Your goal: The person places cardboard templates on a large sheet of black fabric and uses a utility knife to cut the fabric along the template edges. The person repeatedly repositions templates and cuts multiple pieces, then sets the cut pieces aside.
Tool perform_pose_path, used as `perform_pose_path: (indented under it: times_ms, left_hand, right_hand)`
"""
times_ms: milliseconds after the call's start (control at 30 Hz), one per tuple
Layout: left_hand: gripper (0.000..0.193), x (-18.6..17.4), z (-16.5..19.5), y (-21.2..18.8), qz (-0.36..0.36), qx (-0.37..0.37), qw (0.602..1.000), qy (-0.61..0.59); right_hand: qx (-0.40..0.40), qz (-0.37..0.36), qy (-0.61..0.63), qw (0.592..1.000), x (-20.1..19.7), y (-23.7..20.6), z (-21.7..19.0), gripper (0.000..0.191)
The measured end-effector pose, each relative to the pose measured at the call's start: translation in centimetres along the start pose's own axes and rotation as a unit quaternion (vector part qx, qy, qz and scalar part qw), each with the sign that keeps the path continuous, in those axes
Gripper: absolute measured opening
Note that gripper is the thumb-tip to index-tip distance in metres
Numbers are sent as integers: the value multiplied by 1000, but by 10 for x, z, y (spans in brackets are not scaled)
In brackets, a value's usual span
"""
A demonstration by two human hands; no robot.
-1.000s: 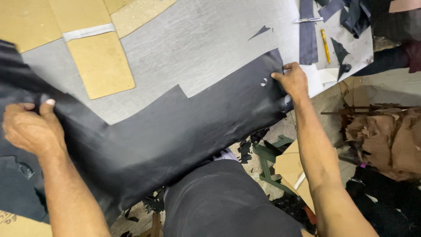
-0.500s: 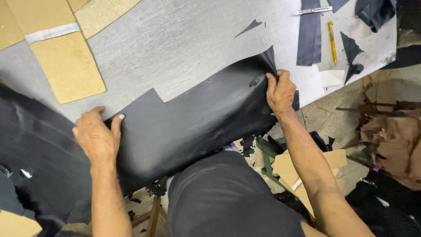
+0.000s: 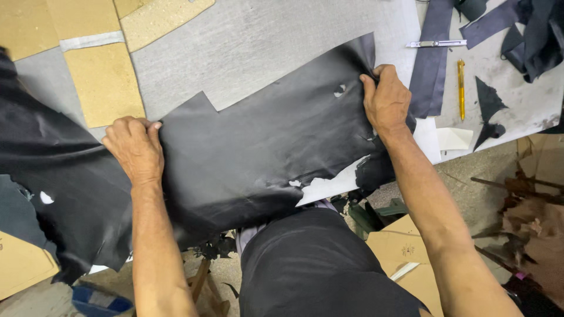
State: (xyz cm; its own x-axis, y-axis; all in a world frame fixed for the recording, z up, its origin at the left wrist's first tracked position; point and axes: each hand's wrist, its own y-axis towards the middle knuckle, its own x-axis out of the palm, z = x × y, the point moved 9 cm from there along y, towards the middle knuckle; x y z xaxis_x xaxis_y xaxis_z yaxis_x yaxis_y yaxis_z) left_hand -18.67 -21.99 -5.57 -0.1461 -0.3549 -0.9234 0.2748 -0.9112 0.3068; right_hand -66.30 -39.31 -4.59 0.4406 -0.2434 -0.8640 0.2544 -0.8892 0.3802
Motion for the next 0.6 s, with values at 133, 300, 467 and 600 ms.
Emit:
perform_pose_path:
  times_ms: [133,300,467,600]
  left_hand:
    - [55,1,22,-17,-26,-61,998,-9]
    - [96,41,93,-43,-156,-81,984,-20]
    - [94,87,226,-34,-215,34,974,-62]
    - [90,103,357,-37,-224,191,943,-158]
  right_hand:
    - [-13,-25,55,998,-1,7,6,37]
    - [148,-54,193,969,2,10,39,40]
    - [77,11,167,983,-12,11,23,38]
    - [101,27,201,974,-15,8,25,38]
